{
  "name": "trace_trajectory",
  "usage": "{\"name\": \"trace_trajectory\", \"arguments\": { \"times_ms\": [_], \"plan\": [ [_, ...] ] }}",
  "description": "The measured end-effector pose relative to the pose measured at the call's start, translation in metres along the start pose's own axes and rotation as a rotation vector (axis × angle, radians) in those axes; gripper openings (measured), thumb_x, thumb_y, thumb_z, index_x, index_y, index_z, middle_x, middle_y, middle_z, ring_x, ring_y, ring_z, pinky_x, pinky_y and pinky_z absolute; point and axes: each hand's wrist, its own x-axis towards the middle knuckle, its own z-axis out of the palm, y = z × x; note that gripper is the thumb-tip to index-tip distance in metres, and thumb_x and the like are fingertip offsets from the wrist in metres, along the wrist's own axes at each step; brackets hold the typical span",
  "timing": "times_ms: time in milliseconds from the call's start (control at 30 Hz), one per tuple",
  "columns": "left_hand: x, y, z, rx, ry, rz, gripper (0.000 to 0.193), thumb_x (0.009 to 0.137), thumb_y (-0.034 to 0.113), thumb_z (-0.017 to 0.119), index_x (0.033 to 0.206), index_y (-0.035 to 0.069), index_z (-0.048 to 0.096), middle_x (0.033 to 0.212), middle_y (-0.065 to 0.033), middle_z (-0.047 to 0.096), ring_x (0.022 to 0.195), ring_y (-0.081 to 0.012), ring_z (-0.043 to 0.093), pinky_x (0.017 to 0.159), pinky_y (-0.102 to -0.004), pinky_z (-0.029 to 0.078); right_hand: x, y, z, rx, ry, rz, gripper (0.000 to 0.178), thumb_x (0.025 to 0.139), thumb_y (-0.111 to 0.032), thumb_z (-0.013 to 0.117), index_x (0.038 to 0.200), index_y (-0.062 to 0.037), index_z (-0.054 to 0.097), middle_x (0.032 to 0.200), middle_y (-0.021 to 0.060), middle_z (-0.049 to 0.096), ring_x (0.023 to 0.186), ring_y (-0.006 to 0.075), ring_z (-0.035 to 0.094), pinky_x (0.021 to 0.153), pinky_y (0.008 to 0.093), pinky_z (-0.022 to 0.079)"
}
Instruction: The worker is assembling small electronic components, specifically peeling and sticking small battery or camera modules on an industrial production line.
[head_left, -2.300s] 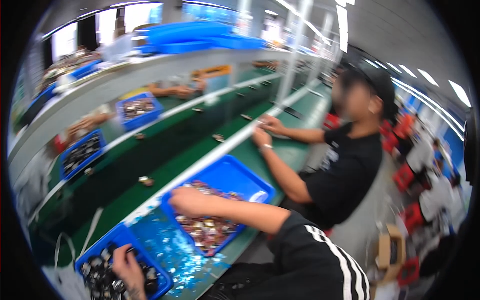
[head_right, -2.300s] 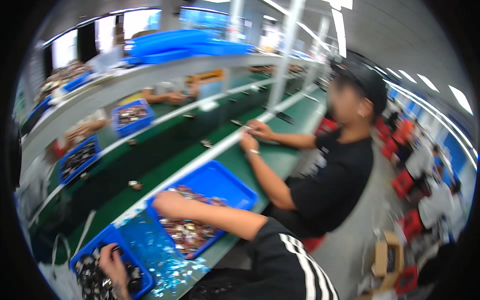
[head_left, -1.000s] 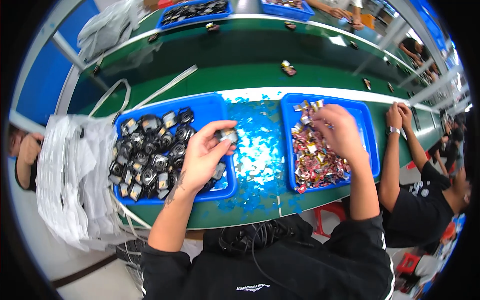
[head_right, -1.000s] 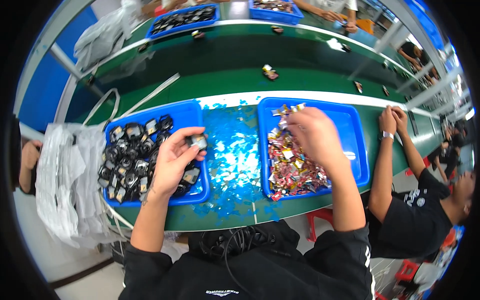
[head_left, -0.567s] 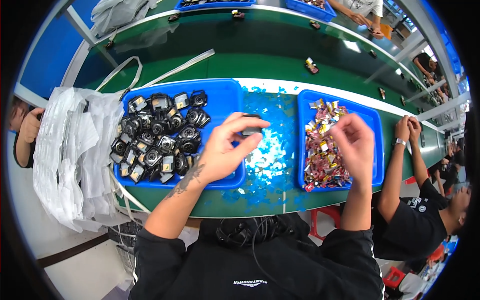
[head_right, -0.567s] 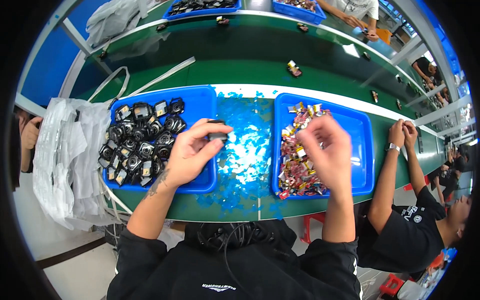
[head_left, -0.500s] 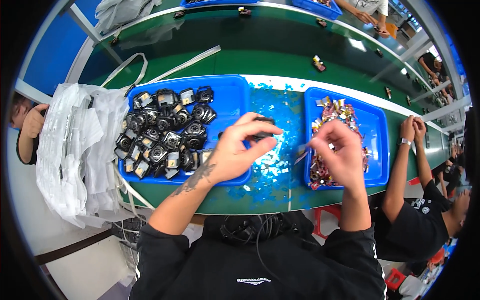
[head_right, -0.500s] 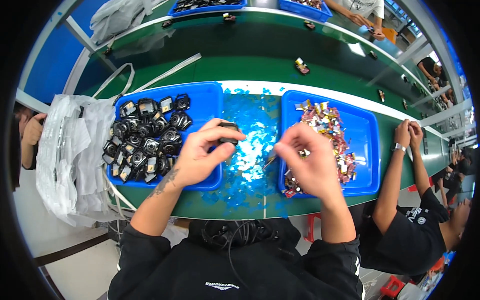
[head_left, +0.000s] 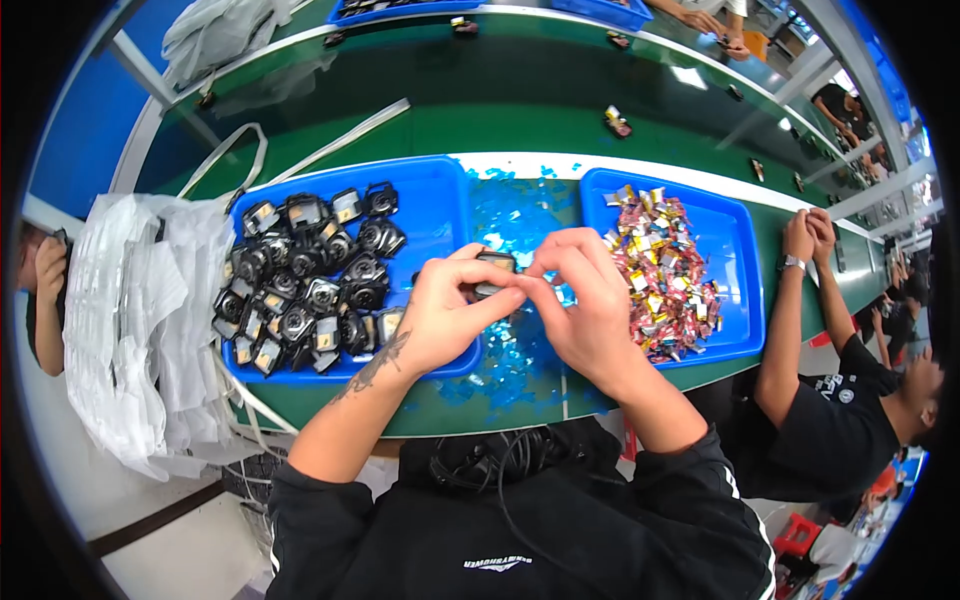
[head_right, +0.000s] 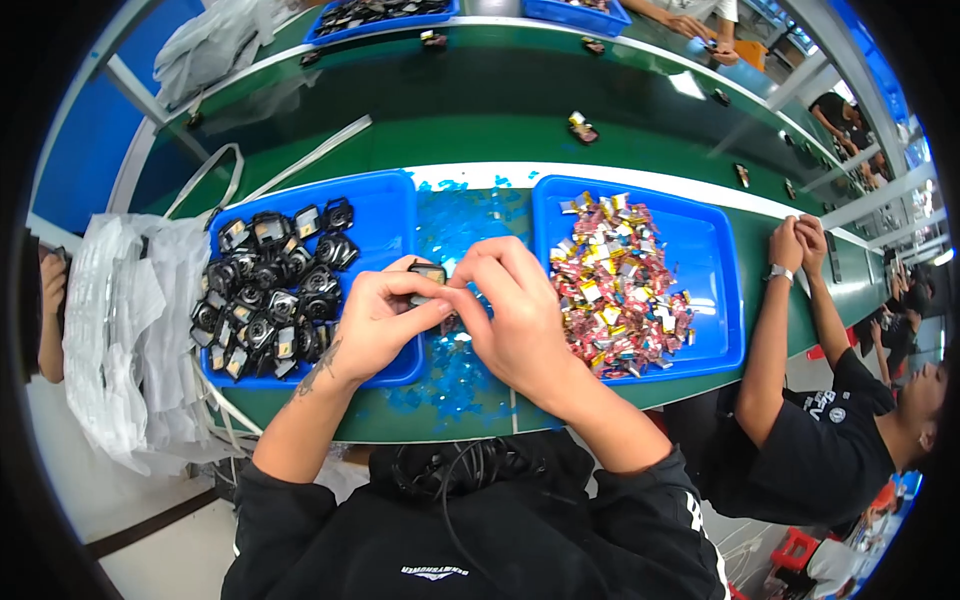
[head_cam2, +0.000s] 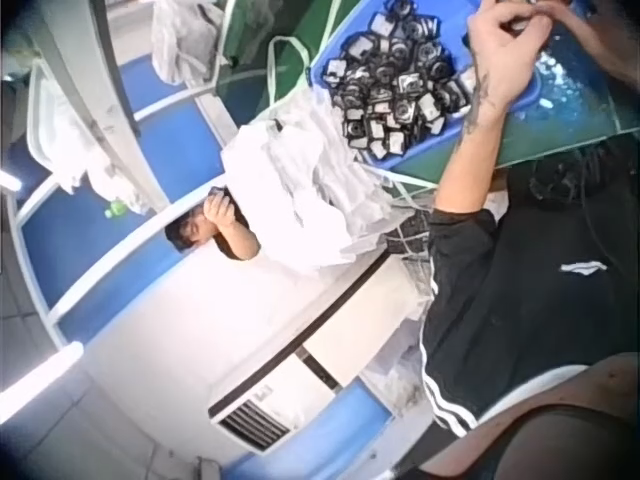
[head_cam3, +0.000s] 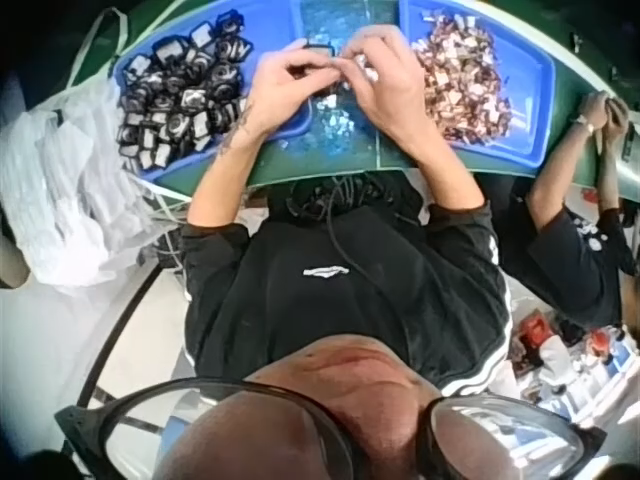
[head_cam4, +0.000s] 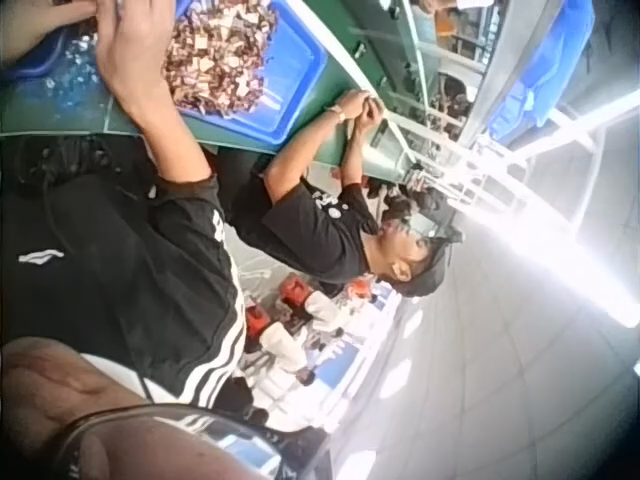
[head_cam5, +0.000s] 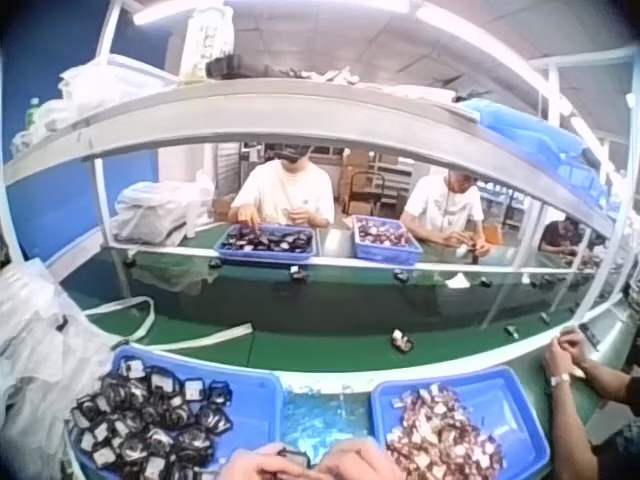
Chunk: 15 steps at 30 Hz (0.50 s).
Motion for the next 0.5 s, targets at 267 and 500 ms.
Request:
{"name": "trace_trajectory", "arguments": {
  "times_ms": [267, 500],
  "plan": [
    [0.004, -0.004, 0.002, -0.128, 0.041, -0.061, 0.014, 0.085, 0.007, 0.072, 0.093, -0.004, 0.070, 0.089, -0.0068, 0.065, 0.080, -0.0089, 0.057, 0.065, -0.0225, 0.046, -0.008, -0.005, -0.035, -0.228, -0.315, 0.218, 0.026, 0.083, 0.001, 0.065, 0.108, -0.0061, 0.066, 0.090, 0.0126, 0.062, 0.077, 0.0232, 0.062, 0.063, 0.0317, 0.051],
    [0.001, 0.006, 0.003, -0.299, -0.198, -0.187, 0.014, 0.089, 0.005, 0.067, 0.099, -0.005, 0.067, 0.092, -0.0066, 0.066, 0.083, -0.0096, 0.062, 0.071, -0.0239, 0.050, -0.010, 0.017, -0.018, 0.463, -0.233, 0.344, 0.018, 0.087, 0.000, 0.064, 0.105, -0.0029, 0.066, 0.094, 0.0052, 0.063, 0.083, 0.0115, 0.061, 0.064, 0.0240, 0.049]
  ]
}}
